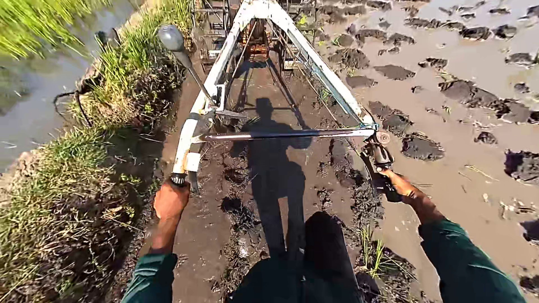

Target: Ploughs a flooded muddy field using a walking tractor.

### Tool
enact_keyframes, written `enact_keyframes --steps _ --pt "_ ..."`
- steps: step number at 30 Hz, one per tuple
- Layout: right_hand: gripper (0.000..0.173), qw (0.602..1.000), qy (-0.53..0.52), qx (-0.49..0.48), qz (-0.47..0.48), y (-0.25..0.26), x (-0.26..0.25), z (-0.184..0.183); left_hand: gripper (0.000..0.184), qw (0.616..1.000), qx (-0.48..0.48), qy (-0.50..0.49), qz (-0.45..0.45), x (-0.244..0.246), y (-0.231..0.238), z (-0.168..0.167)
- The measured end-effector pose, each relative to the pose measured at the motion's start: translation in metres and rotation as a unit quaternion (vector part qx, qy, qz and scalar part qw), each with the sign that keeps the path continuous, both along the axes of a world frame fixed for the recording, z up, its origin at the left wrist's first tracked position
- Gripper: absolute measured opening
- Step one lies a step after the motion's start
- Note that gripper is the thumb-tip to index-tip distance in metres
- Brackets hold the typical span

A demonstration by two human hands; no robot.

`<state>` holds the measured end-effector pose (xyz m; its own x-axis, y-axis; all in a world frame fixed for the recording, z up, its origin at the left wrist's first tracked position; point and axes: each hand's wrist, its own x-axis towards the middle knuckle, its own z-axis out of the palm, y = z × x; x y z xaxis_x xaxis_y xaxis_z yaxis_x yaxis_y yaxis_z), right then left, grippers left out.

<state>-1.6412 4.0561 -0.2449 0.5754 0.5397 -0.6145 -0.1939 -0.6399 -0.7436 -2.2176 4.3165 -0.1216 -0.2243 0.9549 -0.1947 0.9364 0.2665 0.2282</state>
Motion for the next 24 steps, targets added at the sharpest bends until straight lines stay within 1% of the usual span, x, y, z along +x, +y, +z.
enact_keyframes --steps 4,7,11,17,21,24 --pt "0.05 0.999 0.03 0.004 0.021 0.053 0.034 -0.008 0.06 1.0 0.005 0.003 0.004 0.027 0.059 -0.012" --pt "0.05 0.999 0.044 0.006 0.03 0.1 0.064 -0.013 0.061 1.0 -0.001 0.01 0.019 0.055 0.1 -0.012" --pt "0.046 1.0 -0.003 0.013 -0.009 0.156 0.101 -0.022 0.057 0.999 -0.008 0.006 0.03 0.094 0.151 -0.01" --pt "0.042 0.999 -0.029 -0.013 -0.042 0.251 0.171 -0.015 0.059 0.998 -0.042 -0.03 0.037 0.169 0.227 -0.005" --pt "0.04 0.998 -0.049 -0.025 -0.045 0.311 0.231 -0.019 0.058 0.996 -0.065 -0.042 0.045 0.22 0.28 -0.001" --pt "0.041 0.994 -0.095 -0.044 -0.026 0.356 0.257 -0.004 0.056 0.998 -0.043 -0.032 0.041 0.247 0.321 0.001"
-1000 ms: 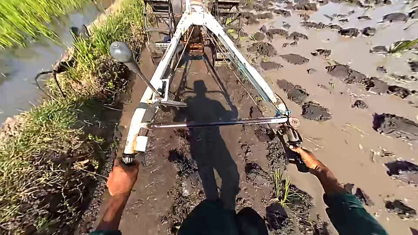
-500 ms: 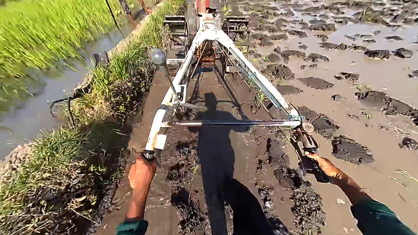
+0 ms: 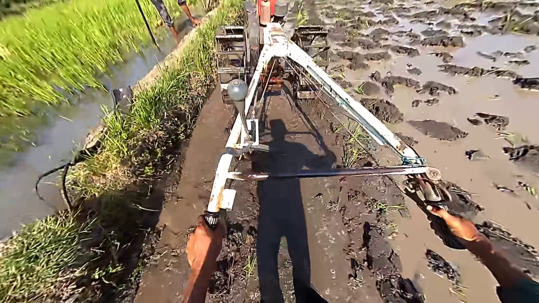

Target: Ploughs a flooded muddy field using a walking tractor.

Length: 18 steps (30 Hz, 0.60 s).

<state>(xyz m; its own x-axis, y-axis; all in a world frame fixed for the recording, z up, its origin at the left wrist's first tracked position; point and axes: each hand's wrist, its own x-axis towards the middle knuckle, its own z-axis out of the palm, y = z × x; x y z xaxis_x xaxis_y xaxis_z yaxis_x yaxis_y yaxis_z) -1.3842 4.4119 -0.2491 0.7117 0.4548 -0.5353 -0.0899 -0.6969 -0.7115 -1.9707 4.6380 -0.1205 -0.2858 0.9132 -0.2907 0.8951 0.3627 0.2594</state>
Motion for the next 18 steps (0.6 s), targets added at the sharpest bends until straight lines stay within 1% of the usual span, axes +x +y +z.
enact_keyframes --steps 1,3,6,7,9,13,14,16,17,18 --pt "0.04 1.0 -0.001 -0.004 0.015 0.015 -0.003 0.009 0.055 1.0 0.02 0.014 0.0 -0.001 0.016 0.001" --pt "0.039 0.999 0.008 -0.012 0.033 0.044 -0.032 0.033 0.055 0.997 0.048 0.052 0.007 -0.019 0.055 0.004" --pt "0.045 0.998 0.026 -0.031 0.048 0.087 -0.109 0.064 0.058 0.993 0.064 0.101 0.021 -0.072 0.122 0.009" --pt "0.043 0.998 0.037 -0.027 0.045 0.101 -0.135 0.068 0.061 0.991 0.068 0.112 0.024 -0.09 0.144 0.009" --pt "0.041 0.996 0.074 -0.006 0.04 0.128 -0.177 0.066 0.065 0.989 0.077 0.125 0.028 -0.126 0.189 0.01" --pt "0.036 0.988 0.138 0.027 0.058 0.181 -0.245 0.065 0.063 0.988 0.081 0.118 0.052 -0.178 0.277 0.009" --pt "0.037 0.985 0.152 0.037 0.067 0.193 -0.261 0.063 0.061 0.988 0.075 0.116 0.065 -0.188 0.297 0.009" --pt "0.037 0.977 0.184 0.076 0.082 0.218 -0.285 0.056 0.049 0.988 0.07 0.111 0.082 -0.212 0.339 0.004" --pt "0.039 0.972 0.2 0.09 0.082 0.229 -0.293 0.049 0.045 0.989 0.069 0.111 0.065 -0.228 0.36 -0.005" --pt "0.039 0.972 0.203 0.099 0.067 0.239 -0.296 0.039 0.044 0.991 0.06 0.112 0.037 -0.242 0.378 -0.017"
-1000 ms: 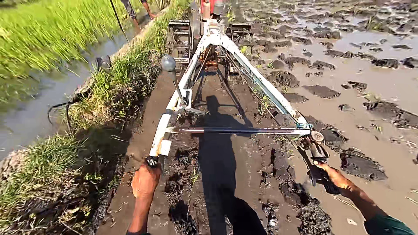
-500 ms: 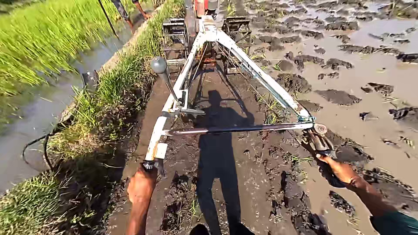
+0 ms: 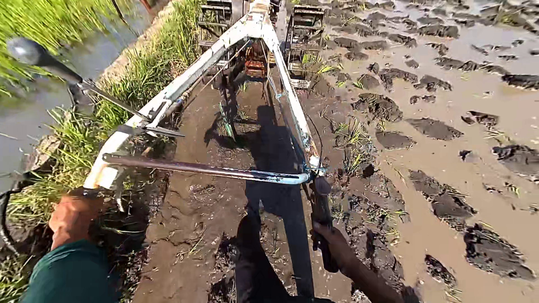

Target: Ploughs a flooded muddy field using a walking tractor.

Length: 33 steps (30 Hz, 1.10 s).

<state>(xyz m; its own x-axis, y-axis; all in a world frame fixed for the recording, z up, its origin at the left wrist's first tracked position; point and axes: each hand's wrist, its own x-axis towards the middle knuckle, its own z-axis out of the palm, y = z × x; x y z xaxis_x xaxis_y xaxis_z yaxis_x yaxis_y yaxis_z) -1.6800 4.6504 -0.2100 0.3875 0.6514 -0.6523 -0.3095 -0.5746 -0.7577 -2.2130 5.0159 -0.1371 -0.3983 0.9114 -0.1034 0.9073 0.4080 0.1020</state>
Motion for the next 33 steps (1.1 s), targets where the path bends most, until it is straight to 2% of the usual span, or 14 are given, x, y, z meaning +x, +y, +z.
enact_keyframes --steps 2,4,7,11,14,16,19,21,24,27,29,30,31,33 --pt "0.036 0.999 -0.031 -0.002 -0.038 0.018 0.016 -0.016 0.051 0.998 -0.018 0.021 -0.055 0.0 0.025 -0.018" --pt "0.038 0.995 -0.083 -0.02 -0.043 0.036 0.058 -0.021 0.052 0.998 -0.014 0.013 -0.06 0.032 0.033 -0.025" --pt "0.038 0.988 -0.141 -0.041 -0.036 0.073 0.105 -0.014 0.052 0.997 0.014 -0.009 -0.081 0.078 0.053 -0.018" --pt "0.04 0.978 -0.192 -0.067 -0.049 0.123 0.151 -0.01 0.051 0.995 -0.013 -0.02 -0.097 0.142 0.085 -0.001" --pt "0.04 0.968 -0.219 -0.107 -0.068 0.175 0.146 0.017 0.053 0.996 -0.007 -0.006 -0.094 0.154 0.135 0.01" --pt "0.037 0.979 -0.175 -0.095 -0.042 0.209 0.117 0.029 0.052 0.996 0.008 -0.001 -0.086 0.133 0.178 0.014" --pt "0.045 0.995 -0.082 -0.044 0.02 0.252 0.072 0.027 0.054 0.994 0.016 -0.03 -0.099 0.081 0.252 0.012" --pt "0.051 0.996 -0.073 -0.028 0.052 0.273 0.055 0.014 0.054 0.988 -0.013 -0.071 -0.136 0.051 0.295 0.011" --pt "0.04 0.988 -0.141 -0.051 -0.033 0.301 0.052 0.004 0.044 0.96 -0.106 -0.198 -0.166 0.053 0.326 0.011" --pt "0.039 0.933 -0.334 -0.078 -0.11 0.326 0.079 0.02 0.033 0.882 -0.224 -0.386 -0.153 0.079 0.343 0.004" --pt "0.038 0.911 -0.388 -0.065 -0.123 0.337 0.109 0.007 0.018 0.83 -0.235 -0.49 -0.123 0.103 0.353 -0.012" --pt "0.04 0.906 -0.399 -0.062 -0.125 0.345 0.128 0.001 0.015 0.808 -0.215 -0.538 -0.107 0.12 0.356 -0.017" --pt "0.042 0.901 -0.412 -0.062 -0.125 0.355 0.149 -0.003 0.015 0.807 -0.188 -0.551 -0.101 0.139 0.359 -0.014" --pt "0.048 0.892 -0.431 -0.085 -0.104 0.379 0.183 0.001 0.015 0.87 -0.139 -0.457 -0.121 0.179 0.369 0.004"
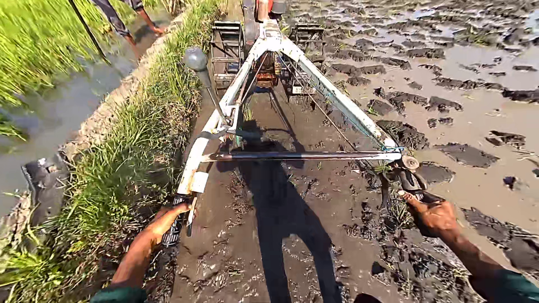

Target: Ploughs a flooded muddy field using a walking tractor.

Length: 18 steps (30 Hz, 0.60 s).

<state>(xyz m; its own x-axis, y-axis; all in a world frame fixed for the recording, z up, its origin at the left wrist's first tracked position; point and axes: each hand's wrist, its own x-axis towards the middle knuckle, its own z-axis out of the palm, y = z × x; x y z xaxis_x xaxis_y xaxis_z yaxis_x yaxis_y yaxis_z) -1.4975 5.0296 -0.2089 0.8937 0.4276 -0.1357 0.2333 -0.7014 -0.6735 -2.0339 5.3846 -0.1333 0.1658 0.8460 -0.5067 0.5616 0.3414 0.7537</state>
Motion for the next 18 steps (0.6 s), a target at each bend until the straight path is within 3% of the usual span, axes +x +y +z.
enact_keyframes --steps 2,6,12,15,17,18 --pt "0.056 0.998 -0.012 -0.058 0.004 0.021 0.023 0.004 0.035 0.994 0.033 0.095 -0.03 0.03 0.014 0.004" --pt "0.068 0.989 -0.106 -0.098 0.007 0.058 0.088 0.007 0.034 0.987 0.087 0.13 -0.034 0.087 0.036 0.001" --pt "0.075 0.979 -0.16 -0.127 0.004 0.055 0.294 0.02 0.039 0.995 0.047 0.081 0.023 0.254 -0.022 0.007" --pt "0.063 0.988 -0.142 -0.037 0.055 0.046 0.421 0.016 0.042 0.998 0.049 0.026 0.032 0.338 -0.049 0.012" --pt "0.048 0.971 -0.112 0.07 0.197 0.042 0.491 0.026 0.046 0.997 0.048 -0.021 0.053 0.392 -0.061 0.014" --pt "0.039 0.959 -0.071 0.078 0.263 0.053 0.503 0.046 0.05 0.996 0.051 -0.032 0.063 0.415 -0.064 0.013"
